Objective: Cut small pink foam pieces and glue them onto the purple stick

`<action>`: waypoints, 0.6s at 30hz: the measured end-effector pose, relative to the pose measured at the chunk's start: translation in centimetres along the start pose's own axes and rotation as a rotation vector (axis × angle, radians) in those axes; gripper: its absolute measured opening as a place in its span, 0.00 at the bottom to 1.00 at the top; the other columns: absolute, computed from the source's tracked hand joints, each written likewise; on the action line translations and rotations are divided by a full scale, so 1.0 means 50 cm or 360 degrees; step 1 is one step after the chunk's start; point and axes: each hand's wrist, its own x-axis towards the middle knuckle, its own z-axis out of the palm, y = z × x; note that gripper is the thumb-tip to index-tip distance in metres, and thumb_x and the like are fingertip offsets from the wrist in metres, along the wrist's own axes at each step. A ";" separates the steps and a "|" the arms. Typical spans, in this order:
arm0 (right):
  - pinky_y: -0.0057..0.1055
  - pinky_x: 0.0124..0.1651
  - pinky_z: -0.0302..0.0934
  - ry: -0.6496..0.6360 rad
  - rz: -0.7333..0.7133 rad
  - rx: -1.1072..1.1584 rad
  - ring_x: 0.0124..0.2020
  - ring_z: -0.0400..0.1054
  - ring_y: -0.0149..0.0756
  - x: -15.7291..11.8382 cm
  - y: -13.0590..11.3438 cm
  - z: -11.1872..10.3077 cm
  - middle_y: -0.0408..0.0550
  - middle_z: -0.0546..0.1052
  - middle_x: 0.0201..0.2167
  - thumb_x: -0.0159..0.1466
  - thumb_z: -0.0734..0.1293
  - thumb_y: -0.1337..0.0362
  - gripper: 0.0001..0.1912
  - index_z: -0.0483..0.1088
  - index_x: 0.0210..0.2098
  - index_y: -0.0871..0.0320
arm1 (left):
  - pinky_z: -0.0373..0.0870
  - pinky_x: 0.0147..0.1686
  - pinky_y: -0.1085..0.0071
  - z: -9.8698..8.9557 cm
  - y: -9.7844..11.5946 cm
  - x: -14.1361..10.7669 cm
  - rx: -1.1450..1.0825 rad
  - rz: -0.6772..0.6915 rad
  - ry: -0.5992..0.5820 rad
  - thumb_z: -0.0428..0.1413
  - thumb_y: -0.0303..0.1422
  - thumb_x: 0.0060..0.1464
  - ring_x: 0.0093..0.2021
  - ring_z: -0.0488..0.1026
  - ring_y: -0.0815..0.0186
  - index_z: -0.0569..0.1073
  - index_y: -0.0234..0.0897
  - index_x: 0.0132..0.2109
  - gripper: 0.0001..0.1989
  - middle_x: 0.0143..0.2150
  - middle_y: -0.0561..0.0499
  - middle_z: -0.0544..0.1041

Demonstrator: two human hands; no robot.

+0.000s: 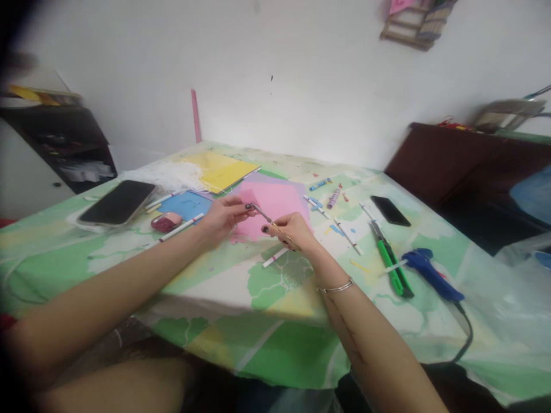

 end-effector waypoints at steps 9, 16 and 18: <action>0.21 0.10 0.38 -0.0016 -0.0013 0.0003 0.08 0.46 0.20 0.002 0.005 0.000 0.33 0.56 0.06 0.51 0.71 0.49 0.21 0.66 0.19 0.61 | 0.69 0.30 0.73 -0.006 -0.001 0.005 0.0055 -0.0004 -0.0015 0.66 0.28 0.38 0.28 0.77 0.67 0.75 0.32 0.30 0.10 0.29 0.48 0.80; 0.21 0.10 0.38 -0.0054 -0.0012 -0.0006 0.08 0.46 0.20 0.002 0.005 -0.002 0.33 0.56 0.06 0.52 0.70 0.50 0.20 0.67 0.21 0.61 | 0.64 0.24 0.75 -0.011 0.000 0.005 0.0167 0.0006 -0.0082 0.65 0.30 0.38 0.25 0.75 0.69 0.75 0.32 0.31 0.10 0.30 0.49 0.80; 0.21 0.10 0.38 -0.0062 -0.0021 -0.0007 0.08 0.46 0.20 0.002 0.008 -0.003 0.33 0.56 0.07 0.52 0.70 0.50 0.20 0.67 0.20 0.61 | 0.62 0.22 0.75 -0.012 -0.002 0.005 0.0197 0.0012 -0.0101 0.65 0.29 0.38 0.23 0.74 0.70 0.75 0.33 0.32 0.10 0.30 0.49 0.80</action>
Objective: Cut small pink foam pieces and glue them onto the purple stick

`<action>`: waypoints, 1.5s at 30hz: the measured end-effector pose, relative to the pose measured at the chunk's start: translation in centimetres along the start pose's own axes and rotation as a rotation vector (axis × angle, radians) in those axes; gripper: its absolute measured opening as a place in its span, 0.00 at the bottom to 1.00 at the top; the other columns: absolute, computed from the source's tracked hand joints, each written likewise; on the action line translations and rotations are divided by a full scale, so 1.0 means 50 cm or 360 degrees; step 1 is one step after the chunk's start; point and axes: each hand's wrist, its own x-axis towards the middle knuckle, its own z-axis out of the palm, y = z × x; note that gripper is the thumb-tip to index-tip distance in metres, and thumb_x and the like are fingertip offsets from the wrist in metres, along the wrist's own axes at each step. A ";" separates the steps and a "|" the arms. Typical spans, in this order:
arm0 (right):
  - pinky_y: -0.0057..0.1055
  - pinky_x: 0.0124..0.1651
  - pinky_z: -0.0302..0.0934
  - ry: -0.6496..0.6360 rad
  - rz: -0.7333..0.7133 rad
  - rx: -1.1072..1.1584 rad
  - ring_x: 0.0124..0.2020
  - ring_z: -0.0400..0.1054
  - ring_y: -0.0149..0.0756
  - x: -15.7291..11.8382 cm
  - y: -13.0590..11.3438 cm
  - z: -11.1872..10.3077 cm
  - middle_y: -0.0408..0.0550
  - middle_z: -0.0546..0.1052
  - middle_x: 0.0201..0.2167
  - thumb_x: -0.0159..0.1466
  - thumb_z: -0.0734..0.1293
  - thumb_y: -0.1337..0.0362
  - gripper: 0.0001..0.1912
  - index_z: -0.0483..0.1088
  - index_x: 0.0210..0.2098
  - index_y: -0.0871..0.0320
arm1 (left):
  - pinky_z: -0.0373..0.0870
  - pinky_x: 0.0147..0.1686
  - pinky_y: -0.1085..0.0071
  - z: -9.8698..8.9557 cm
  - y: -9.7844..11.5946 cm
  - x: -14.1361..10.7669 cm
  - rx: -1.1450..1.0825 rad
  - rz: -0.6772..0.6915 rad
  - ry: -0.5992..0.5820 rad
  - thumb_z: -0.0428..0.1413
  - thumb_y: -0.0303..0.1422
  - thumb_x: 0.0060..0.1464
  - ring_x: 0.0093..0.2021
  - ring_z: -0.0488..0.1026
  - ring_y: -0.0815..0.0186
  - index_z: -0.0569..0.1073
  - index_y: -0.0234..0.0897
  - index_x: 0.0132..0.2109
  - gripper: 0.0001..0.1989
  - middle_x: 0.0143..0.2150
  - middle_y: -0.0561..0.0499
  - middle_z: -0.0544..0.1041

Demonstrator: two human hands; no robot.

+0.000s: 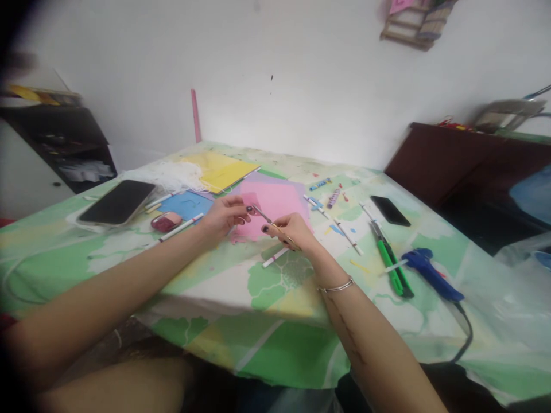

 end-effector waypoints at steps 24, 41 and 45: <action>0.22 0.10 0.37 -0.0041 -0.0097 -0.0040 0.08 0.45 0.21 0.006 0.013 -0.007 0.33 0.53 0.06 0.51 0.71 0.50 0.22 0.61 0.16 0.59 | 0.62 0.22 0.74 -0.001 -0.003 -0.001 0.0033 0.0045 -0.0084 0.64 0.29 0.40 0.21 0.71 0.72 0.76 0.33 0.32 0.09 0.30 0.48 0.80; 0.22 0.11 0.37 -0.0015 -0.0074 -0.0044 0.08 0.45 0.21 0.005 0.011 -0.013 0.32 0.52 0.06 0.50 0.72 0.49 0.22 0.62 0.16 0.59 | 0.63 0.23 0.75 -0.006 -0.002 0.004 0.0093 0.0052 0.0097 0.64 0.28 0.38 0.24 0.74 0.69 0.76 0.34 0.34 0.11 0.30 0.48 0.80; 0.23 0.11 0.38 -0.0039 -0.0061 -0.0043 0.08 0.45 0.21 0.005 0.010 -0.016 0.33 0.54 0.07 0.49 0.72 0.48 0.22 0.65 0.18 0.60 | 0.63 0.22 0.74 -0.006 -0.001 0.005 0.0099 0.0057 0.0110 0.63 0.27 0.37 0.23 0.74 0.69 0.77 0.34 0.33 0.11 0.29 0.48 0.80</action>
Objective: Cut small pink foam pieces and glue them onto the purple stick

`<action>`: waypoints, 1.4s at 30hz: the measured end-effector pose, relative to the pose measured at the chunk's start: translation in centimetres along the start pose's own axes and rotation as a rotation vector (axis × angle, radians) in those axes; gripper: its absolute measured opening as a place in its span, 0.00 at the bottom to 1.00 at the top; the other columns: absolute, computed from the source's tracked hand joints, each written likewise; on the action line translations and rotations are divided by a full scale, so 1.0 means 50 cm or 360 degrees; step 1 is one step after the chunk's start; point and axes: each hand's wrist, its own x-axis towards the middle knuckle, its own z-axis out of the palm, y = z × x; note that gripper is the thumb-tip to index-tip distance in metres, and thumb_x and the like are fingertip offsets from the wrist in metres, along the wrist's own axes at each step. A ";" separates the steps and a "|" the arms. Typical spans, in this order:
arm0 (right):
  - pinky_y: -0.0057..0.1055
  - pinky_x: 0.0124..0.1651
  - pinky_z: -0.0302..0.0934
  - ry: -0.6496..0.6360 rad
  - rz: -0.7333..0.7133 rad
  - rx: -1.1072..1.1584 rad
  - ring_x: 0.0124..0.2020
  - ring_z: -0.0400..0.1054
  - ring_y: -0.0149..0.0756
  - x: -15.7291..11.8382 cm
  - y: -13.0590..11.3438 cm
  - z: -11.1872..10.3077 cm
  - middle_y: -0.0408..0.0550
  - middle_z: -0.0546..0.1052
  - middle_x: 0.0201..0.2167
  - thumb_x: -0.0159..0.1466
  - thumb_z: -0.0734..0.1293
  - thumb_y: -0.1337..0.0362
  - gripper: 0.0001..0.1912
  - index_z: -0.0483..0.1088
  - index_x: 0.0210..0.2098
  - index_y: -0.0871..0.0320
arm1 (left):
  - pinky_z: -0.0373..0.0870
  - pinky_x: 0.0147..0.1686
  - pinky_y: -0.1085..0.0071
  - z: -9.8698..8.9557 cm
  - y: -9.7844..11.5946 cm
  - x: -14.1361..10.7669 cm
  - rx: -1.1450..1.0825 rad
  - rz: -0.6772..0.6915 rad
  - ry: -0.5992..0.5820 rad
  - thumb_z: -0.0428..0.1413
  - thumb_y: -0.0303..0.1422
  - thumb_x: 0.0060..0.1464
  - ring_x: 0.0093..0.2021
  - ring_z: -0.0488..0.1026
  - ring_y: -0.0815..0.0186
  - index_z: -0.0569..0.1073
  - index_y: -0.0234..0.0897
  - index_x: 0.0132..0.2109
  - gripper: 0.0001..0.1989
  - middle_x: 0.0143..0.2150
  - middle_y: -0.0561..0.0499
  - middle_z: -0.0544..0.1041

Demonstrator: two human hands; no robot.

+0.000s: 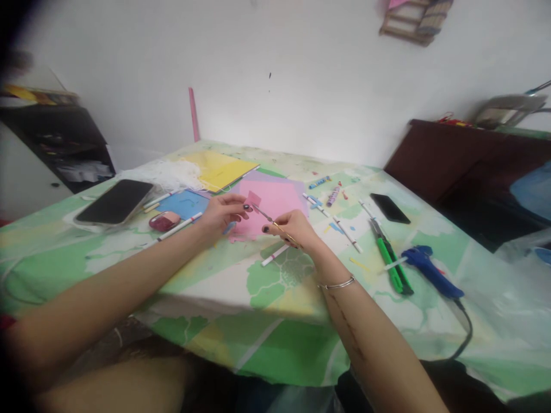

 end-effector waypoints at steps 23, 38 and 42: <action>0.23 0.11 0.39 -0.0024 0.0031 -0.0076 0.09 0.46 0.21 0.001 0.004 -0.007 0.33 0.55 0.08 0.49 0.73 0.50 0.20 0.71 0.24 0.63 | 0.65 0.24 0.74 -0.007 -0.003 0.003 -0.0032 0.0038 -0.0013 0.62 0.27 0.37 0.22 0.72 0.70 0.77 0.33 0.31 0.08 0.26 0.50 0.78; 0.23 0.11 0.40 -0.0051 0.0017 -0.0094 0.09 0.47 0.21 0.003 0.011 -0.008 0.33 0.55 0.08 0.50 0.72 0.50 0.20 0.71 0.24 0.63 | 0.64 0.23 0.74 -0.011 -0.006 0.007 -0.0038 0.0045 -0.0043 0.60 0.26 0.37 0.20 0.70 0.71 0.77 0.33 0.31 0.08 0.25 0.51 0.77; 0.23 0.11 0.39 -0.0060 0.0010 -0.0091 0.09 0.47 0.21 0.003 0.010 -0.009 0.33 0.55 0.08 0.50 0.72 0.50 0.20 0.71 0.24 0.63 | 0.64 0.23 0.74 -0.011 -0.006 0.007 -0.0042 0.0049 -0.0040 0.60 0.25 0.37 0.21 0.70 0.72 0.77 0.34 0.31 0.08 0.25 0.52 0.77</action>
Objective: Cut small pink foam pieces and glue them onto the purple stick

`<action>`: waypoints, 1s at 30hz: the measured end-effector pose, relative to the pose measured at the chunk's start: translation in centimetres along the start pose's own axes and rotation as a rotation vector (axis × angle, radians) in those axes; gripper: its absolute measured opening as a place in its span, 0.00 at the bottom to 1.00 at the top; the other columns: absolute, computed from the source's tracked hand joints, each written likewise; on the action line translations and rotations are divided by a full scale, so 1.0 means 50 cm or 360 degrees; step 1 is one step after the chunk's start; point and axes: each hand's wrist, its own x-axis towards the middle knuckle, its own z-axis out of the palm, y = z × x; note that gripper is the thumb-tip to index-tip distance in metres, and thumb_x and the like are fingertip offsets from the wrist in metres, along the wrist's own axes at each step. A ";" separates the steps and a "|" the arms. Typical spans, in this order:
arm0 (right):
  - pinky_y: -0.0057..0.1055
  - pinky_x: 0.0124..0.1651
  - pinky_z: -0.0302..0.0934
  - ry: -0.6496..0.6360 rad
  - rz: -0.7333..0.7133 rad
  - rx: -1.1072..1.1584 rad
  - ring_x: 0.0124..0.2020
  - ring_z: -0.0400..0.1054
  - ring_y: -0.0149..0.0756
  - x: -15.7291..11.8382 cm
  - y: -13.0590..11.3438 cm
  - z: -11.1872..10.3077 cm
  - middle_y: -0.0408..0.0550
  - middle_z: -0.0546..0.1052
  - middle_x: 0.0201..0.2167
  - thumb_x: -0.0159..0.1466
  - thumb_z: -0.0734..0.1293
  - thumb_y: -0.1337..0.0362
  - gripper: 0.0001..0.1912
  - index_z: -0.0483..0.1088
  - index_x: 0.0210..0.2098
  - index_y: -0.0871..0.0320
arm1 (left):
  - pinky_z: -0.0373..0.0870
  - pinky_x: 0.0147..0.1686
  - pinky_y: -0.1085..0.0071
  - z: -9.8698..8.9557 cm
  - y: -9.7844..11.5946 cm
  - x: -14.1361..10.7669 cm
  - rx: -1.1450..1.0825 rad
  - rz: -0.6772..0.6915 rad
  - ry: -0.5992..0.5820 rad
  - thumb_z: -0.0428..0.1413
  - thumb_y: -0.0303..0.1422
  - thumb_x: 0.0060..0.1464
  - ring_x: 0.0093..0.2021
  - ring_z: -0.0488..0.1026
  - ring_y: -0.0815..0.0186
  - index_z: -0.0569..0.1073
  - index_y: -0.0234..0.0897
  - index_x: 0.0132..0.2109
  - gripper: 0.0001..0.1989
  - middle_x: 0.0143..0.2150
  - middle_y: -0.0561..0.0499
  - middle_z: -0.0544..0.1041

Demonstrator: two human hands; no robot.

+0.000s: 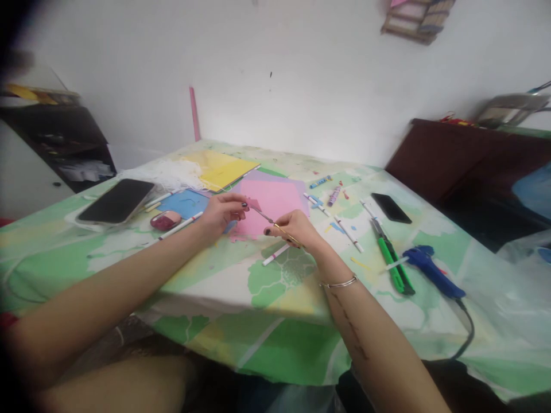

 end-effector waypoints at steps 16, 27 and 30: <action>0.22 0.10 0.39 0.0006 0.0017 0.0046 0.09 0.46 0.21 -0.003 -0.007 0.002 0.33 0.54 0.07 0.50 0.72 0.51 0.19 0.69 0.22 0.63 | 0.65 0.22 0.74 0.000 0.000 0.000 0.0007 0.0005 -0.0012 0.62 0.31 0.41 0.19 0.71 0.71 0.76 0.34 0.34 0.09 0.24 0.52 0.76; 0.22 0.10 0.40 0.0043 0.0036 0.0076 0.08 0.46 0.21 -0.002 -0.006 0.004 0.33 0.55 0.06 0.51 0.72 0.52 0.19 0.70 0.23 0.63 | 0.67 0.21 0.74 0.005 0.002 -0.002 0.0056 0.0005 -0.0040 0.62 0.32 0.42 0.20 0.72 0.70 0.75 0.33 0.31 0.07 0.24 0.51 0.76; 0.22 0.09 0.40 0.0041 0.0043 0.0083 0.08 0.46 0.21 -0.002 -0.005 0.004 0.33 0.55 0.06 0.51 0.72 0.52 0.18 0.70 0.23 0.63 | 0.67 0.21 0.73 0.006 0.002 -0.003 0.0057 -0.0006 -0.0050 0.61 0.31 0.42 0.19 0.72 0.69 0.74 0.33 0.30 0.06 0.23 0.52 0.76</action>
